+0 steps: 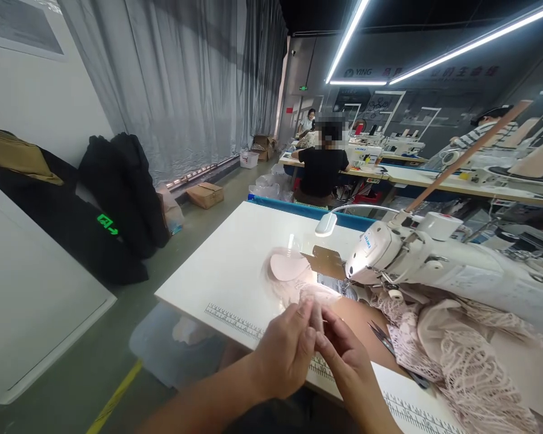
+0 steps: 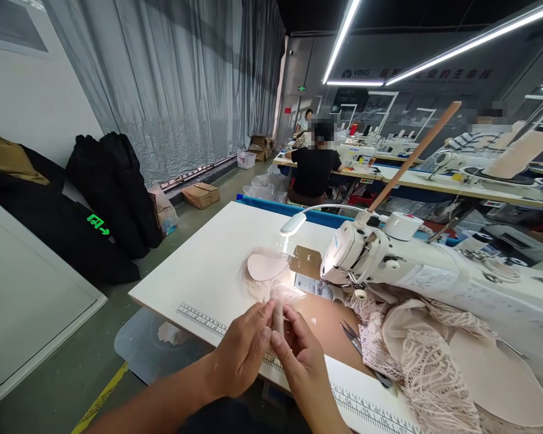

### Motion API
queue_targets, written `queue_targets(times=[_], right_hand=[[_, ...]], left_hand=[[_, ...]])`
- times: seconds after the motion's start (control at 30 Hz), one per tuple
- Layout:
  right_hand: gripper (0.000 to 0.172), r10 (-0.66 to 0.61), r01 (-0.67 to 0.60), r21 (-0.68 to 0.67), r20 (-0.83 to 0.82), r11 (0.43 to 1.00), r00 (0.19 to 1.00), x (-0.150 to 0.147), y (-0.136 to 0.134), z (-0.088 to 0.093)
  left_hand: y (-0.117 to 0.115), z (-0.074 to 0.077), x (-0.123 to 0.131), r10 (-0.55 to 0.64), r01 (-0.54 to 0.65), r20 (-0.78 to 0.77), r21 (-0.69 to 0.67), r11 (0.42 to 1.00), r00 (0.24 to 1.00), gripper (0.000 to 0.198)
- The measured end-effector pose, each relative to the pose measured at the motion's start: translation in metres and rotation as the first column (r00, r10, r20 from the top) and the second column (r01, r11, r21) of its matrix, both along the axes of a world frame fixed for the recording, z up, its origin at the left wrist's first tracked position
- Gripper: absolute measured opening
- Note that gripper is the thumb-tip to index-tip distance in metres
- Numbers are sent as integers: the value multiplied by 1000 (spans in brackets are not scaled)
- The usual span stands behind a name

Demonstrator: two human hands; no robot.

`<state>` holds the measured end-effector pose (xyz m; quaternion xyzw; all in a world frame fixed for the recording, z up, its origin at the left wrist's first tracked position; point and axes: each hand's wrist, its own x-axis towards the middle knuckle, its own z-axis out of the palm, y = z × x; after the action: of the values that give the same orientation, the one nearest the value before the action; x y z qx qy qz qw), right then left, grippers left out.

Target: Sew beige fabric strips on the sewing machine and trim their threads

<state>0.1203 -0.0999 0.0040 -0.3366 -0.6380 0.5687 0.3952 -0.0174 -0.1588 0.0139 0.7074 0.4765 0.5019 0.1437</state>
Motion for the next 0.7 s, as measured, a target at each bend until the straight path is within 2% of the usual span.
queue_targets(times=[0.07, 0.17, 0.23, 0.27, 0.3, 0.33, 0.37, 0.43, 0.47, 0.5, 0.57, 0.63, 0.7], right_hand=[[49, -61, 61, -22, 10, 998, 998, 5, 1, 3], [38, -95, 86, -212, -33, 973, 995, 13, 0, 9], [37, -111, 71, -314, -109, 947, 988, 17, -1, 13], [38, -117, 60, -336, -154, 940, 981, 19, -1, 15], [41, -119, 45, -346, -196, 937, 973, 20, -2, 16], [44, -113, 25, -354, -230, 935, 967, 21, -3, 17], [46, -102, 2, -367, -253, 930, 962, 22, -3, 17], [46, -72, -46, -412, -265, 910, 962, 24, -2, 18], [45, -57, -64, -434, -261, 899, 964, 25, -1, 18], [44, -44, -78, -446, -256, 892, 966, 27, 1, 18], [41, -27, -79, -434, -233, 897, 972, 32, 7, 16], [35, -32, -31, -384, -155, 923, 987, 38, 13, 14], [31, -87, 72, -294, -41, 953, 995, 42, 18, 11]], left_hand=[[0, 4, 2, -48, 51, -35, 81, 995, 998, 48], [7, 6, -1, -105, 102, 31, 100, 990, 994, 40], [16, 4, -8, -53, 51, 135, 20, 998, 989, 41], [20, 2, -12, -23, 35, 204, -53, 998, 979, 49], [25, 0, -15, -22, 66, 287, -143, 987, 958, 58], [28, -3, -17, -55, 157, 386, -236, 959, 921, 64], [30, -5, -19, -108, 289, 494, -307, 907, 863, 64], [32, -10, -18, -179, 513, 676, -334, 791, 715, 50], [31, -12, -18, -176, 548, 724, -317, 774, 667, 45], [30, -13, -17, -149, 527, 745, -301, 795, 650, 41], [28, -14, -18, -65, 388, 735, -279, 878, 675, 37], [27, -13, -21, -1, 247, 681, -264, 932, 732, 36], [28, -13, -25, 48, 127, 586, -253, 959, 809, 38]])
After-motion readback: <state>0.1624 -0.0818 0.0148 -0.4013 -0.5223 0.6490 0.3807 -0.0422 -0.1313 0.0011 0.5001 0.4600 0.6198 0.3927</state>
